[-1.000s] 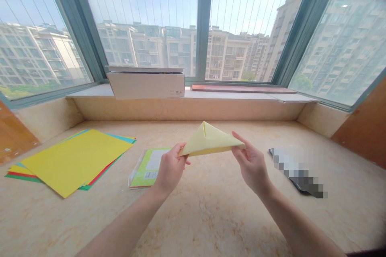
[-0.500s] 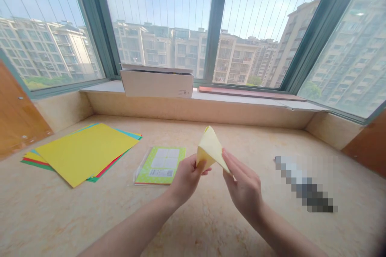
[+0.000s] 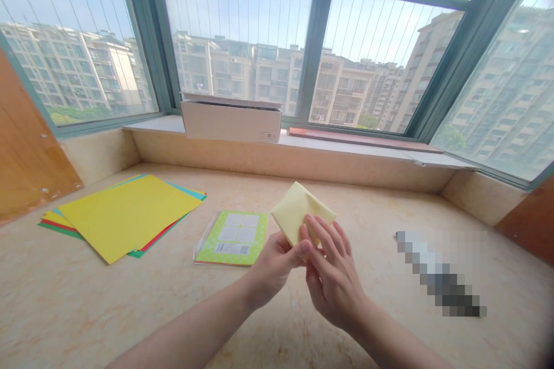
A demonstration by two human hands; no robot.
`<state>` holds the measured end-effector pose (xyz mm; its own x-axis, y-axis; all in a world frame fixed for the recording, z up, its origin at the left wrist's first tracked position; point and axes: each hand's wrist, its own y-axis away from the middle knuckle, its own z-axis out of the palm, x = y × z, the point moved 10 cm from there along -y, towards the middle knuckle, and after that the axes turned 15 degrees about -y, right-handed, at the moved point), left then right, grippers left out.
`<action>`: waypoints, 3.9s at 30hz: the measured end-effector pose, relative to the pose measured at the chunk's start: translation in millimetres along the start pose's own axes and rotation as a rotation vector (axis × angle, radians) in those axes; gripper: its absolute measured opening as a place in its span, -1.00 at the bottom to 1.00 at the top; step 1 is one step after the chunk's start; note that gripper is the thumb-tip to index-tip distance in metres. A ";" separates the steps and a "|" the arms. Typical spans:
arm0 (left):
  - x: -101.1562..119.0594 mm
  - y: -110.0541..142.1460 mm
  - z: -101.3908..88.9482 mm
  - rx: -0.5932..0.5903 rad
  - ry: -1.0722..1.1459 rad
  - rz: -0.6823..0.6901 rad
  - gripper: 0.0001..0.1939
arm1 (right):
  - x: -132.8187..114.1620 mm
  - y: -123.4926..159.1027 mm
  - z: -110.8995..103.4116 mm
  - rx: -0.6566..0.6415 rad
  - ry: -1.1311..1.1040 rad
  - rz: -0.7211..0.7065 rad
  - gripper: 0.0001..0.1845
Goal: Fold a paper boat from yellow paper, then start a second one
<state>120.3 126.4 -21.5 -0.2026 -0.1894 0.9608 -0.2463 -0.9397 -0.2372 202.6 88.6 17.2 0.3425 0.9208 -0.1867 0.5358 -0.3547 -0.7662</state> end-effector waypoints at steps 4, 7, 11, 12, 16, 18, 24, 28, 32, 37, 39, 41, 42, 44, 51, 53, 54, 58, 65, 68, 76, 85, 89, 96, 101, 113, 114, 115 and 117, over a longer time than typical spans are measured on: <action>-1.6 1.9 1.6 0.015 0.038 -0.039 -0.62 | 4.1 -0.6 -6.3 0.008 -0.085 -0.013 -0.21; -1.8 5.1 1.2 0.054 0.160 -0.070 -0.61 | 9.0 0.1 -11.5 0.037 -0.130 -0.044 -0.22; -7.2 8.0 -4.9 0.167 0.247 -0.132 -0.53 | 11.8 1.2 -4.4 -0.015 -0.192 -0.098 -0.23; -9.1 8.3 -6.4 0.188 0.231 -0.144 -0.51 | 11.6 1.5 -2.5 -0.028 -0.212 -0.107 -0.23; -15.3 5.9 -11.5 0.206 0.150 -0.155 -0.44 | 9.6 0.9 -6.2 0.007 -0.263 -0.114 -0.27; -15.0 3.0 -14.8 0.179 0.081 -0.134 -0.42 | 9.5 0.2 -12.9 0.053 -0.299 -0.101 -0.35; -14.9 0.0 -12.9 -0.043 -0.449 -0.106 -0.54 | 56.0 4.2 -44.0 0.353 -0.466 0.257 -0.65; -26.6 5.0 0.0 -0.211 -0.638 -0.116 -0.58 | 87.0 10.7 -5.9 0.103 -1.020 0.679 -0.43; -32.4 6.8 3.6 -0.248 -0.621 -0.143 -0.58 | 81.5 12.6 4.6 0.005 -1.273 0.810 -0.44; -32.9 13.4 14.3 -0.310 -0.572 -0.195 -0.61 | 82.8 13.3 -1.9 0.096 -1.238 0.852 -0.59; -31.8 16.8 20.2 -0.326 -0.548 -0.198 -0.64 | 85.6 14.4 -4.5 0.130 -1.185 0.862 -0.58; -30.8 18.4 25.0 -0.326 -0.505 -0.194 -0.65 | 90.6 16.3 -6.9 0.165 -1.141 0.888 -0.54; -30.8 18.4 27.0 -0.324 -0.467 -0.194 -0.65 | 93.1 17.4 -7.2 0.173 -1.137 0.908 -0.53; -31.4 16.9 28.9 -0.306 -0.355 -0.201 -0.60 | 94.6 17.8 -4.1 0.139 -1.182 0.937 -0.51; -32.9 9.9 24.4 -0.238 -0.229 -0.267 -0.56 | 94.7 20.6 7.0 0.122 -1.351 1.002 -0.51; -29.2 8.6 22.3 -0.210 -0.231 -0.246 -0.53 | 94.9 22.8 11.4 0.167 -1.391 1.017 -0.51; -27.6 7.9 20.1 -0.187 -0.231 -0.233 -0.49 | 95.6 23.8 12.5 0.190 -1.395 1.020 -0.52; -27.8 5.6 2.6 -0.056 -0.301 -0.238 -0.33 | 98.3 24.5 11.6 0.160 -1.388 0.992 -0.59; -25.1 4.8 -6.4 -0.116 -0.532 -0.280 -0.48 | 96.4 23.5 10.8 -0.117 -1.268 0.941 -0.62; -22.3 5.2 -9.8 -0.111 -0.567 -0.283 -0.52 | 104.2 23.0 4.0 0.000 -1.168 0.923 -0.62; -17.8 11.5 6.4 -0.334 -0.847 -0.269 -0.79 | 85.6 23.7 9.2 -0.364 -1.201 0.803 -0.43; -24.0 18.8 9.4 -0.375 -0.819 -0.323 -0.81 | 65.0 18.1 12.2 -0.296 -1.057 0.816 -0.47; -18.1 10.9 -0.4 -0.229 -0.726 -0.319 -0.68 | 80.9 17.0 -2.8 -0.008 -0.941 0.829 -0.50; 5.1 1.2 -22.4 -0.040 -0.721 -0.239 -0.60 | 97.8 21.2 -4.3 0.107 -1.132 0.891 -0.50; 14.6 3.0 -20.8 -0.093 -0.856 -0.186 -0.71 | 98.9 16.8 -14.1 -0.022 -0.960 0.767 -0.50; 12.2 3.4 -8.4 0.021 -0.430 -0.141 -0.55 | 95.5 30.8 -37.9 0.406 -0.668 0.813 -0.48; 10.3 3.4 -7.4 0.035 -0.383 -0.138 -0.51 | 95.8 30.7 -35.9 0.416 -0.673 0.806 -0.47; 9.0 3.7 -8.5 0.056 -0.366 -0.137 -0.48 | 95.9 28.5 -32.4 0.395 -0.695 0.789 -0.47; 11.1 4.6 -18.3 0.129 -0.445 -0.121 -0.46 | 95.1 20.9 -22.7 0.272 -0.781 0.744 -0.49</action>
<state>99.6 125.2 -14.6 0.2526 -0.1531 0.9554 -0.1182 -0.9849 -0.1266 263.9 165.0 -2.6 -0.1226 0.3765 -0.9183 0.1791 -0.9017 -0.3936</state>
